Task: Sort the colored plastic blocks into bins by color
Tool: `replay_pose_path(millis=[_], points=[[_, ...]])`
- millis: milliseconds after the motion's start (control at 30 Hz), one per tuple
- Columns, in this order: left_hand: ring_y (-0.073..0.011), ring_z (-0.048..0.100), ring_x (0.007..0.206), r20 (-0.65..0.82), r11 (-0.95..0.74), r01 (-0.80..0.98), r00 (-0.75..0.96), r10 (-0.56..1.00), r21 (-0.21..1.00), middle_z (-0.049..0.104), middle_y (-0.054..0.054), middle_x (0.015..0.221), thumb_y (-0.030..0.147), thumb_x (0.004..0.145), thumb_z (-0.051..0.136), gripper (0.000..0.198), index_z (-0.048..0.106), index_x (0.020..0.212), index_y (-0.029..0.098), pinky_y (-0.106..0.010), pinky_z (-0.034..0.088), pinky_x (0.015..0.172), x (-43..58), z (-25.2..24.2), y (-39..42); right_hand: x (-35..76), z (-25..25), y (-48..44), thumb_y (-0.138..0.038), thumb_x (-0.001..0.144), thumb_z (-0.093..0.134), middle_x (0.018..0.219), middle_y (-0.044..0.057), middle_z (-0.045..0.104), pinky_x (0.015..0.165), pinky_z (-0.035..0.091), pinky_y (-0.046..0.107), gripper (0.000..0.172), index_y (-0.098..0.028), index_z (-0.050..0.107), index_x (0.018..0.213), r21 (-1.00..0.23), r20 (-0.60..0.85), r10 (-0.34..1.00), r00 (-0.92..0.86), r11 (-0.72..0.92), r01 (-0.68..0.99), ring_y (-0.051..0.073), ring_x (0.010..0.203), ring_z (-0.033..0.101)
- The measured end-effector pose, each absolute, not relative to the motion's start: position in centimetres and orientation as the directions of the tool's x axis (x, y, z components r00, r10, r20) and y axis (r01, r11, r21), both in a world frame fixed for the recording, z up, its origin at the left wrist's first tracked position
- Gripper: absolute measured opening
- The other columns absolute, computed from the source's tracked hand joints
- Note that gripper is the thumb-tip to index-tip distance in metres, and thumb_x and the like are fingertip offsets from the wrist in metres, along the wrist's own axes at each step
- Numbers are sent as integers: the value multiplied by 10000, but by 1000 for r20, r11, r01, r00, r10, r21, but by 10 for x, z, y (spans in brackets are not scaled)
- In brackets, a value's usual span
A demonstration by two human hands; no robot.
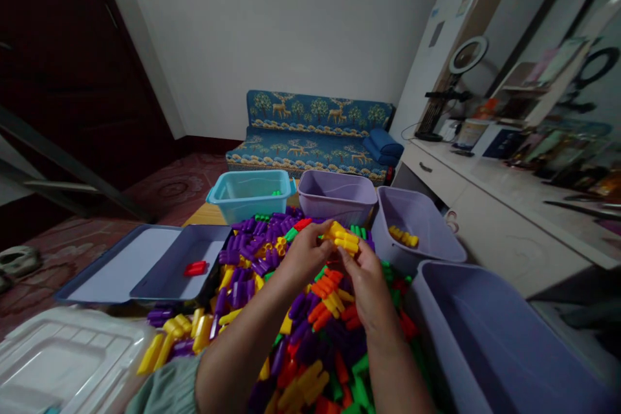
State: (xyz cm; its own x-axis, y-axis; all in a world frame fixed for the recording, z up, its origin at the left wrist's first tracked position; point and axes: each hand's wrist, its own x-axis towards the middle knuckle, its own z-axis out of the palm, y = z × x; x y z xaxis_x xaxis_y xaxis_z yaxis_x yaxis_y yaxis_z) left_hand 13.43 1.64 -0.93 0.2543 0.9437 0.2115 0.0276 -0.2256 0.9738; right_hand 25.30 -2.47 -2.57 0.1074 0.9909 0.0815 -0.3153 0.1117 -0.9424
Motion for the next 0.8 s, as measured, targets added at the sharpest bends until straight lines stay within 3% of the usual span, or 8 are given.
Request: replay_pose_path(millis=[100,267,367,533,633,700,800], points=[[-147,626,678,106,-72,-99,403,909,993,701,-5,756,78,669,561,509,662,1167,105,-265,502,697,177,8,44,275,-20,-17,-330,733,714,1037,41,708,907,526,374,365,-198,628,1062,-864,103,941,323,246,-439,210,957,669],[-173,653,893,31,148,-310,503,864,939,685,-126,1110,17,616,577,740,500,1350,69,-302,482,862,231,16,67,305,-18,-5,-149,688,692,985,22,711,1068,415,360,177,-179,651,857,-670,65,845,530,431,-604,157,959,667],[-220,634,1034,42,144,-341,482,875,929,637,-163,1219,38,637,582,698,517,1330,82,-345,468,913,231,7,64,312,-19,-4,-144,762,606,1034,47,702,1111,369,355,59,-178,630,804,-592,-3,855,518,416,-690,153,1058,651],[-251,631,1060,79,15,-256,350,933,967,670,-139,1167,145,673,637,498,635,1171,124,-348,486,881,180,-7,36,316,-16,-8,-202,884,447,1225,48,641,1071,422,383,178,-203,619,933,-527,-3,863,505,428,-734,140,1182,591],[-248,653,1005,86,-45,-157,268,960,987,712,-121,1073,255,703,655,399,676,1080,125,-344,502,858,138,-11,13,311,-14,-10,-289,909,450,1316,30,592,1001,473,382,205,-228,620,1005,-551,15,880,474,403,-731,147,1182,585],[-257,663,980,90,-80,-65,181,979,995,724,-118,1042,329,710,664,381,692,1032,125,-346,516,829,111,-15,0,299,-14,-13,-336,899,492,1252,35,634,911,511,342,229,-236,627,1056,-634,46,918,393,331,-699,152,1091,628],[-263,674,963,110,-116,76,72,991,990,733,-114,1021,393,723,666,391,699,1006,125,-354,521,845,76,-28,-16,272,-18,-20,-383,840,611,1026,68,715,745,521,278,277,-191,658,1034,-831,73,995,74,101,-547,161,869,677]])
